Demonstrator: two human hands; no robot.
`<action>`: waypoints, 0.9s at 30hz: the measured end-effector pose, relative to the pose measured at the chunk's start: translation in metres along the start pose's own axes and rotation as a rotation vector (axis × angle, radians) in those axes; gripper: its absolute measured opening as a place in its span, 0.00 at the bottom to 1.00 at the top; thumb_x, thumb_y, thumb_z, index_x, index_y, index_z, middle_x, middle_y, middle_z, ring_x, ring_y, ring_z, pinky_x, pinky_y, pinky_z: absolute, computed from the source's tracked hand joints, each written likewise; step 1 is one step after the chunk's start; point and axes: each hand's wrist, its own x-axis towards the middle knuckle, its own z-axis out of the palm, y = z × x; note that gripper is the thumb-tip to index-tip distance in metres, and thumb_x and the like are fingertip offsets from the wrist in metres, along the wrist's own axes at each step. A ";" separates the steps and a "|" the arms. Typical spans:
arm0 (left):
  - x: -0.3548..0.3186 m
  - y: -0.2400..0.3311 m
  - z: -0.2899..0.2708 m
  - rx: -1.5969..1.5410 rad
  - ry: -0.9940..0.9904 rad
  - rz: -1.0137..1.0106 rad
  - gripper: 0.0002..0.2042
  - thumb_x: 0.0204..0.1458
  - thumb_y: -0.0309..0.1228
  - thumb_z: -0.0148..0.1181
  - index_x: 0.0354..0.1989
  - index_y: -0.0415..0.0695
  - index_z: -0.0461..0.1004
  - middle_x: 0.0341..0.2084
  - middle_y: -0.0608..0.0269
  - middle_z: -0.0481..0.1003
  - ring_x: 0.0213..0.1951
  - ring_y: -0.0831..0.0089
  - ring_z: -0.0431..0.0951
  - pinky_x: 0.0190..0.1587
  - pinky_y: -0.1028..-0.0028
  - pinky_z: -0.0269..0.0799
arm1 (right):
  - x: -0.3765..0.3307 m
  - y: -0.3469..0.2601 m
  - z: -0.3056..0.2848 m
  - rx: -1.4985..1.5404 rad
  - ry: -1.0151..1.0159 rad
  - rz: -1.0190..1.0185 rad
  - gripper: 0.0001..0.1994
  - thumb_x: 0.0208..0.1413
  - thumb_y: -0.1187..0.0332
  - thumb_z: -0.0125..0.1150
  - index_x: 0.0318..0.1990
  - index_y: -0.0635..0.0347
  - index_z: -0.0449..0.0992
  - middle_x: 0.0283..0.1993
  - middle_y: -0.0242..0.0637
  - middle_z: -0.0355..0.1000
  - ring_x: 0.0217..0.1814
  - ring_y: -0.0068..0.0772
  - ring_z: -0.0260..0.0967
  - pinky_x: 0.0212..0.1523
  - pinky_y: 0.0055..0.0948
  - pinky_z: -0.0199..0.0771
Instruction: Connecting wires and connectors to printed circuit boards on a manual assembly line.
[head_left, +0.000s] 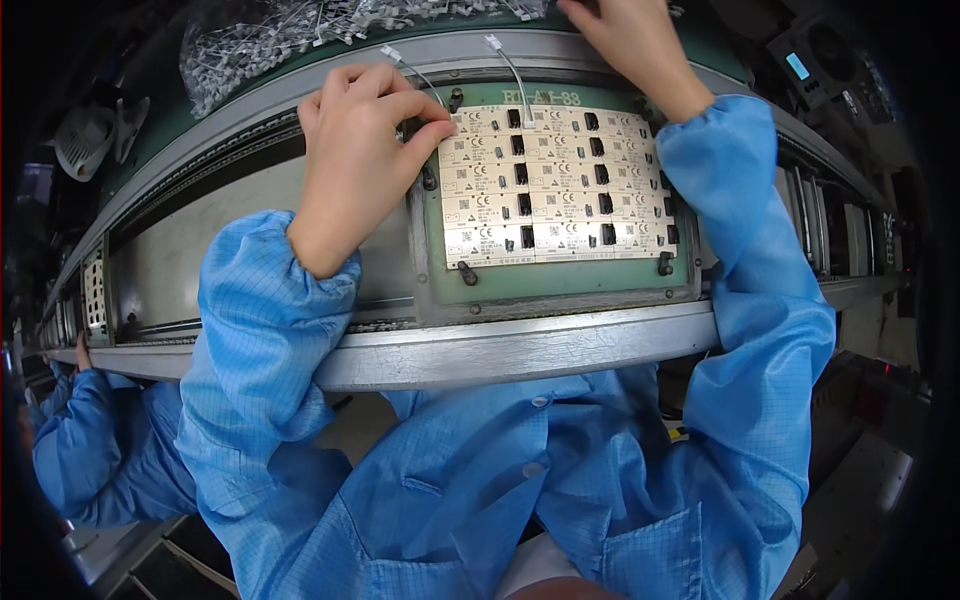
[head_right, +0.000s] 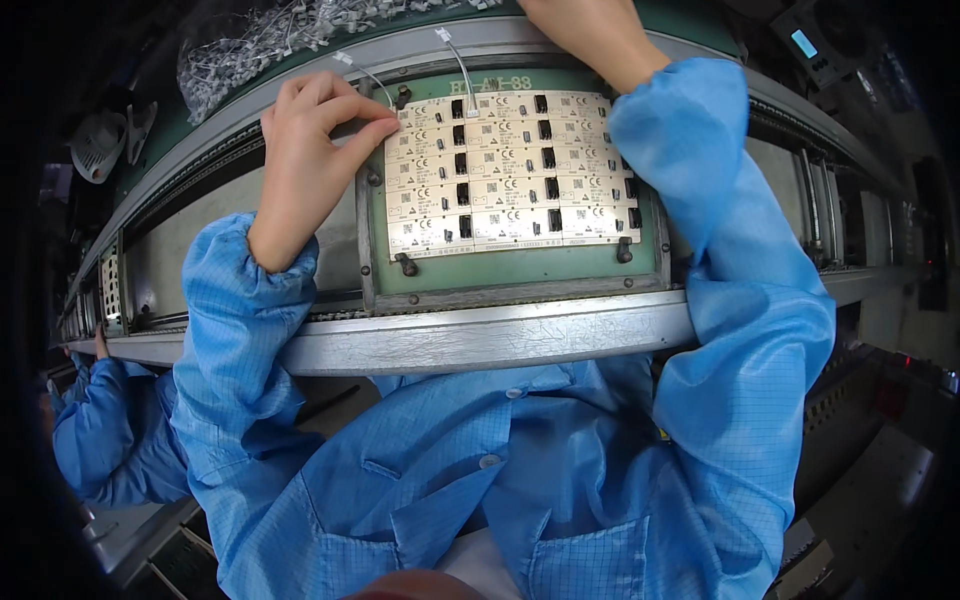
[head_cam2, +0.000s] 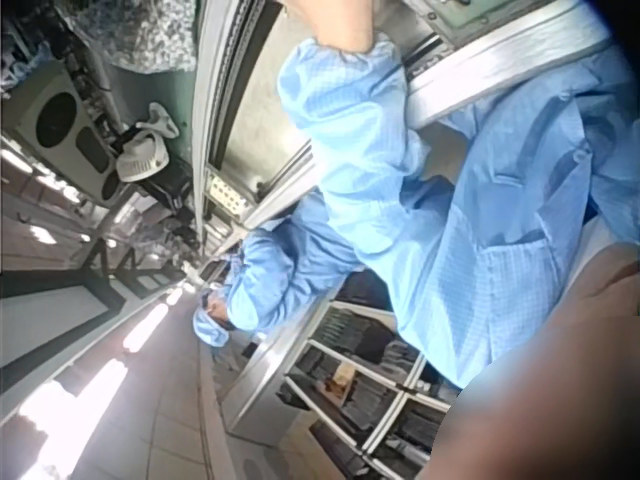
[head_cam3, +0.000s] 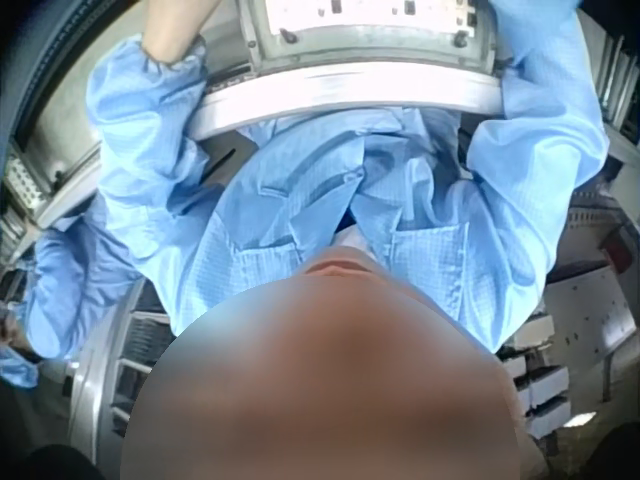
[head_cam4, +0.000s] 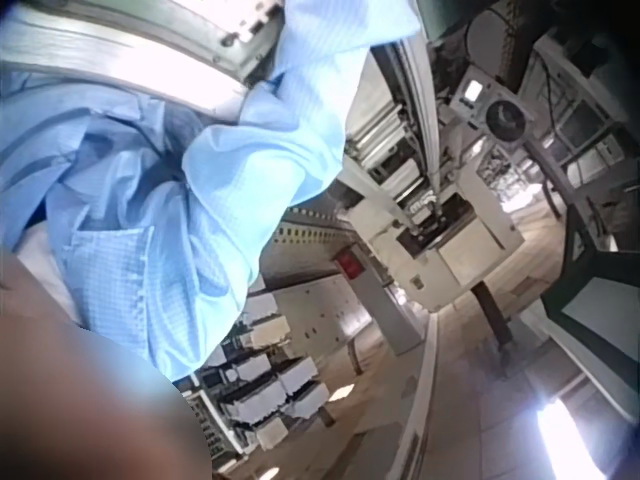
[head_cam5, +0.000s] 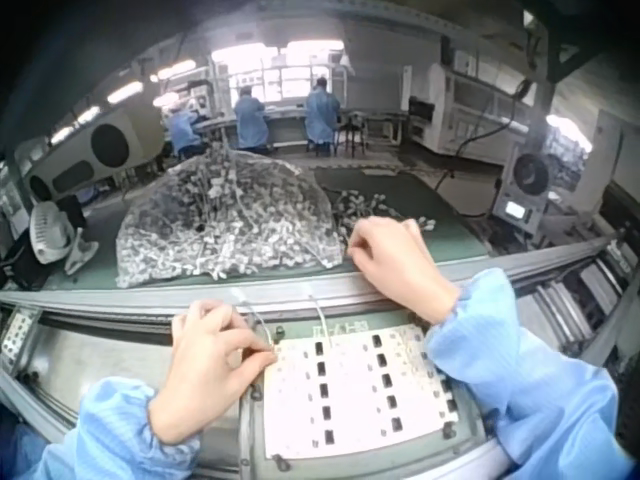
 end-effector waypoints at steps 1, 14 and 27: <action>-0.001 -0.002 0.000 -0.043 -0.002 -0.008 0.03 0.50 0.34 0.71 0.31 0.52 0.86 0.34 0.72 0.76 0.51 0.63 0.69 0.53 0.58 0.57 | -0.001 -0.004 -0.009 0.011 0.085 -0.015 0.06 0.55 0.69 0.63 0.32 0.62 0.78 0.34 0.45 0.78 0.41 0.51 0.76 0.43 0.44 0.71; -0.003 0.019 -0.025 0.085 -0.114 0.179 0.06 0.51 0.31 0.66 0.35 0.46 0.85 0.43 0.66 0.77 0.57 0.58 0.69 0.58 0.54 0.59 | -0.094 0.019 -0.082 0.200 0.084 0.018 0.07 0.64 0.72 0.63 0.44 0.68 0.79 0.38 0.35 0.79 0.41 0.21 0.74 0.45 0.22 0.73; 0.180 0.046 0.034 0.319 -0.150 0.297 0.10 0.49 0.31 0.62 0.37 0.40 0.82 0.32 0.51 0.82 0.41 0.52 0.82 0.46 0.52 0.76 | -0.121 0.007 -0.046 0.066 0.051 -0.195 0.04 0.54 0.70 0.68 0.36 0.57 0.79 0.34 0.31 0.75 0.42 0.35 0.72 0.47 0.34 0.65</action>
